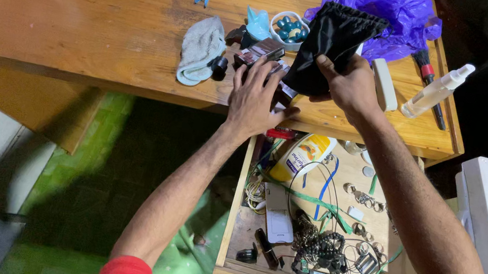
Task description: The person removes various items from a cluttered wooden drawer and places them on the desk surface. Items handled include a purple plastic bag, a face mask, a small black pouch, a screwdriver, a stapler, a box, a black pouch, a bottle of lotion, and a perfume bottle. The person continues to remove items one by one, including jewelry and small boxes, arranging them on the desk.
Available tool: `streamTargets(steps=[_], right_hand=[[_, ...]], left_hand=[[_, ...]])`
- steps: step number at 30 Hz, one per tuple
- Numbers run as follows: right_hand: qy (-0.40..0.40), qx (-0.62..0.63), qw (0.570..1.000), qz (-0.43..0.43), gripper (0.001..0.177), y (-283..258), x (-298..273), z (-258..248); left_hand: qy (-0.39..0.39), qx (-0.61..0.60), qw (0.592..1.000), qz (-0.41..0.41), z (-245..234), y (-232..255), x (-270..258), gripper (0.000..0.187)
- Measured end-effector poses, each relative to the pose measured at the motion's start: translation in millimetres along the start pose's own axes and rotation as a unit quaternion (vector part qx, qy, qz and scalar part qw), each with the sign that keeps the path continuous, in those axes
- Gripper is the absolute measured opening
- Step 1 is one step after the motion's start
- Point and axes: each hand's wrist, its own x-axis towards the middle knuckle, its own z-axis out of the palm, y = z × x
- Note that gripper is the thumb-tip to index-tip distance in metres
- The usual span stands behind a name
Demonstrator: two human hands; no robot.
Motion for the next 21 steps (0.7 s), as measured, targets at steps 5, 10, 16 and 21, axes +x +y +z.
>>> streamTargets(steps=[5, 10, 16, 21], right_hand=[[0.01, 0.009, 1.0, -0.02, 0.034, -1.1, 20.1, 6.4], [0.041, 0.004, 0.999, -0.009, 0.034, 3.2, 40.0, 15.0], [0.037, 0.007, 0.999, -0.036, 0.034, 11.4, 66.8, 30.8], [0.072, -0.024, 0.996, -0.041, 0.034, 6.2, 84.5, 46.8]], left_hand=[[-0.023, 0.04, 0.998, -0.043, 6.9, -7.4, 7.9, 0.074], [-0.018, 0.064, 0.994, -0.085, 10.3, -15.9, 10.2, 0.057], [0.017, 0.083, 0.992, -0.098, 5.1, -37.9, 11.1, 0.047], [0.055, 0.112, 0.986, -0.107, 1.4, -36.5, 9.1, 0.045]])
